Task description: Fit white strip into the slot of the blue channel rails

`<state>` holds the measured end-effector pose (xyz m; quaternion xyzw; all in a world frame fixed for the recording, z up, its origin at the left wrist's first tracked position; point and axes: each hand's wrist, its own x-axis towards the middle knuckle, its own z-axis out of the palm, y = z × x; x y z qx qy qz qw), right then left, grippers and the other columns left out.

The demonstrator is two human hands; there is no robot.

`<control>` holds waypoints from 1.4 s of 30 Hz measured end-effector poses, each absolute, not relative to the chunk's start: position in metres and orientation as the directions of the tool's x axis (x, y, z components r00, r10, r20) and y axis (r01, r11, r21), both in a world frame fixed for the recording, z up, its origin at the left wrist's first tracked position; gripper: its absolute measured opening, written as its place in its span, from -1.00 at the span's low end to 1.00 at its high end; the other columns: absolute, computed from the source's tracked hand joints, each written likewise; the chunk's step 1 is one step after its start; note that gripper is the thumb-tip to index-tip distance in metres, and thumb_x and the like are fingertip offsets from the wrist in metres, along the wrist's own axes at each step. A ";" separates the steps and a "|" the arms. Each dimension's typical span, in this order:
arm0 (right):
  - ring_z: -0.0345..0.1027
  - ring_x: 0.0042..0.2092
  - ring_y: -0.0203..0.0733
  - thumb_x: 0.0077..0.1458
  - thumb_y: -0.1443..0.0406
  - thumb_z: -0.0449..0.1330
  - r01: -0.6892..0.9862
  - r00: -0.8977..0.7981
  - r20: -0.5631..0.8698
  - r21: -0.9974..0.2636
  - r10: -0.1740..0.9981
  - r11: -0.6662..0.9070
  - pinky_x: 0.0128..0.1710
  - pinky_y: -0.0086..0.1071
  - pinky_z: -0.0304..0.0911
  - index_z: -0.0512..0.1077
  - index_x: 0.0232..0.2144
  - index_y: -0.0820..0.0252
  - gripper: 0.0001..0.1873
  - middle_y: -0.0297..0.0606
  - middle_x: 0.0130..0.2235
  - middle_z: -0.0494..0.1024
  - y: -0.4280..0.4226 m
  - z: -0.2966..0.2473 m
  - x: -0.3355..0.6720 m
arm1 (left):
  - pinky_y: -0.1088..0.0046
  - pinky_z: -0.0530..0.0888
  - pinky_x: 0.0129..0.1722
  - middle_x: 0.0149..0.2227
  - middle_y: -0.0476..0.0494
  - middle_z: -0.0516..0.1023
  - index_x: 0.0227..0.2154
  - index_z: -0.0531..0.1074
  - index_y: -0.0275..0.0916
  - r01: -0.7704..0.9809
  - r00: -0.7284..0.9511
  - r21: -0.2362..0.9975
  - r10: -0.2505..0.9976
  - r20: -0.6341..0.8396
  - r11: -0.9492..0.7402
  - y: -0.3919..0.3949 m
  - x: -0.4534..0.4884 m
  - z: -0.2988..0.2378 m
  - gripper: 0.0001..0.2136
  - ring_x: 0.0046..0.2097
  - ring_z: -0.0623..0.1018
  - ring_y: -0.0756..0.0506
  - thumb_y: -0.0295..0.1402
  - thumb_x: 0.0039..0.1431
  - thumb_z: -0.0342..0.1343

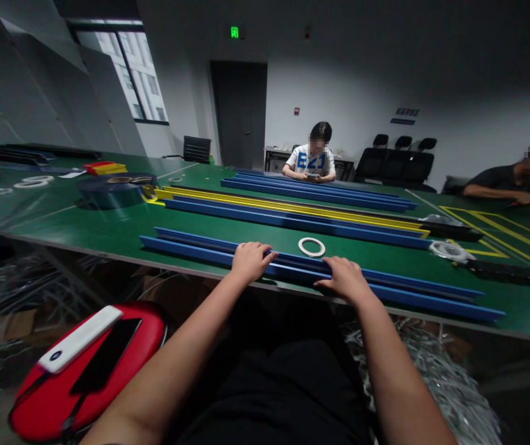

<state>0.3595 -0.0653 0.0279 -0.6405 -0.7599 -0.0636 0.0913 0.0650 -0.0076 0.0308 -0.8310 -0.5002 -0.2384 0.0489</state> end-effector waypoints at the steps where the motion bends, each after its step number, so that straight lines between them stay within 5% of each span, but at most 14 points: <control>1: 0.24 0.10 0.09 -0.07 -0.12 0.26 0.984 -0.170 0.237 -0.017 0.956 0.179 0.11 0.02 0.04 0.30 0.13 0.05 -0.23 -0.09 0.08 0.43 -0.068 0.025 0.376 | 0.20 0.30 0.02 -0.08 -0.18 0.57 0.03 0.45 -0.06 0.826 0.441 0.151 0.789 0.428 -0.543 -0.008 0.068 0.032 -0.51 0.00 0.49 -0.21 0.08 0.28 -0.18; 6: 0.19 0.15 0.09 -0.01 -0.06 0.20 0.996 -0.084 0.350 0.039 0.933 0.075 0.19 0.16 -0.20 0.29 0.13 0.00 -0.33 -0.14 0.14 0.40 -0.094 0.013 0.477 | 0.21 0.24 0.15 0.17 -0.18 0.41 0.19 0.28 -0.04 0.756 0.586 0.073 0.723 0.366 -0.650 0.010 0.039 0.043 -0.30 0.16 0.38 -0.25 0.19 0.03 0.08; 10: 0.17 0.17 0.07 -0.02 -0.03 0.17 0.996 0.071 0.407 0.020 0.911 -0.087 0.17 0.15 -0.18 0.30 0.10 0.02 -0.36 -0.15 0.15 0.39 -0.122 0.004 0.549 | 0.22 0.28 0.10 0.13 -0.25 0.44 0.17 0.30 -0.12 0.775 0.600 0.017 0.743 0.296 -0.632 0.031 0.012 0.049 -0.21 0.13 0.42 -0.28 0.20 -0.10 0.17; 17: 0.15 0.17 0.09 0.01 0.09 0.11 0.977 0.171 0.539 0.014 0.825 -0.212 0.17 0.24 -0.29 0.28 0.13 -0.05 -0.41 -0.19 0.15 0.39 -0.154 -0.003 0.572 | 0.16 0.33 -0.01 -0.07 -0.25 0.55 -0.06 0.45 -0.14 0.765 0.582 0.006 0.696 0.421 -0.644 0.020 0.033 0.044 -0.37 -0.02 0.49 -0.30 0.17 -0.13 0.18; 23: 0.05 0.24 0.08 0.03 0.22 0.05 0.974 0.185 0.624 -0.014 0.759 -0.227 0.20 0.25 -0.39 0.22 0.18 -0.05 -0.39 -0.20 0.18 0.36 -0.167 0.009 0.549 | 0.08 0.29 0.04 -0.05 -0.27 0.54 -0.04 0.45 -0.14 0.767 0.529 0.037 0.663 0.529 -0.641 0.000 0.031 0.036 -0.45 0.00 0.47 -0.31 0.08 -0.04 0.17; 26: -0.04 0.29 0.17 0.07 0.21 0.03 0.951 0.264 0.699 -0.071 0.665 -0.302 0.21 0.27 -0.40 0.20 0.21 -0.09 -0.39 -0.18 0.22 0.29 -0.169 0.019 0.535 | 0.06 0.25 0.09 0.01 -0.26 0.52 0.00 0.42 -0.13 0.786 0.478 0.040 0.647 0.595 -0.617 -0.007 0.023 0.038 -0.43 0.04 0.45 -0.33 0.07 -0.04 0.17; 29: -0.31 0.36 0.32 0.02 0.08 0.14 0.863 0.461 0.775 -0.280 0.432 -0.420 0.21 0.21 -0.23 0.06 0.30 0.04 -0.19 0.01 0.36 -0.06 -0.165 0.021 0.515 | 0.06 0.22 0.13 0.06 -0.22 0.49 0.04 0.38 -0.11 0.807 0.416 0.042 0.618 0.668 -0.589 -0.012 0.014 0.045 -0.41 0.08 0.43 -0.32 0.08 -0.02 0.16; 31: -0.35 0.36 0.34 0.02 -0.02 0.13 0.792 0.604 0.728 -0.504 0.323 -0.345 0.18 0.16 -0.06 -0.23 0.37 0.19 0.03 0.14 0.37 -0.26 -0.156 0.017 0.495 | 0.05 0.19 0.16 0.09 -0.20 0.48 0.05 0.36 -0.10 0.824 0.370 0.052 0.605 0.705 -0.564 -0.014 0.007 0.052 -0.43 0.10 0.42 -0.32 0.07 0.01 0.13; 33: -0.11 0.33 0.24 0.13 -0.06 -0.06 0.715 0.674 0.610 -0.680 0.417 -0.161 0.12 0.15 0.08 -0.42 0.37 0.12 -0.05 0.11 0.33 -0.09 -0.144 0.013 0.470 | 0.03 0.18 0.17 0.09 -0.19 0.48 0.05 0.35 -0.09 0.840 0.332 0.063 0.603 0.725 -0.539 -0.017 0.001 0.057 -0.45 0.12 0.41 -0.32 0.06 0.03 0.11; 37: 0.23 0.17 0.10 0.18 -0.10 -0.28 0.584 0.563 0.542 -0.795 0.623 0.163 0.01 0.02 0.28 -0.09 0.35 0.06 -0.23 -0.02 0.16 0.29 -0.121 0.016 0.423 | 0.02 0.17 0.17 0.09 -0.18 0.48 0.05 0.34 -0.08 0.847 0.319 0.069 0.608 0.727 -0.528 -0.022 -0.004 0.059 -0.45 0.14 0.41 -0.33 0.08 0.05 0.09; 39: 0.25 0.16 0.12 0.19 -0.11 -0.31 0.484 0.583 0.553 -0.825 0.594 0.293 0.02 0.06 0.29 0.00 0.33 0.17 -0.20 0.02 0.13 0.33 -0.112 0.023 0.412 | 0.01 0.16 0.18 0.11 -0.17 0.47 0.07 0.34 -0.06 0.842 0.326 0.074 0.614 0.719 -0.534 -0.026 0.000 0.055 -0.44 0.16 0.39 -0.33 0.09 0.04 0.09; 42: 0.17 0.20 0.18 0.19 -0.13 -0.23 0.499 0.673 0.567 -0.822 0.474 0.275 0.09 0.20 0.22 0.00 0.32 0.22 -0.19 0.05 0.18 0.27 -0.104 0.039 0.420 | 0.01 0.13 0.19 0.15 -0.17 0.43 0.09 0.32 -0.06 0.838 0.312 0.102 0.624 0.716 -0.537 -0.034 0.015 0.045 -0.42 0.18 0.36 -0.34 0.10 0.05 0.08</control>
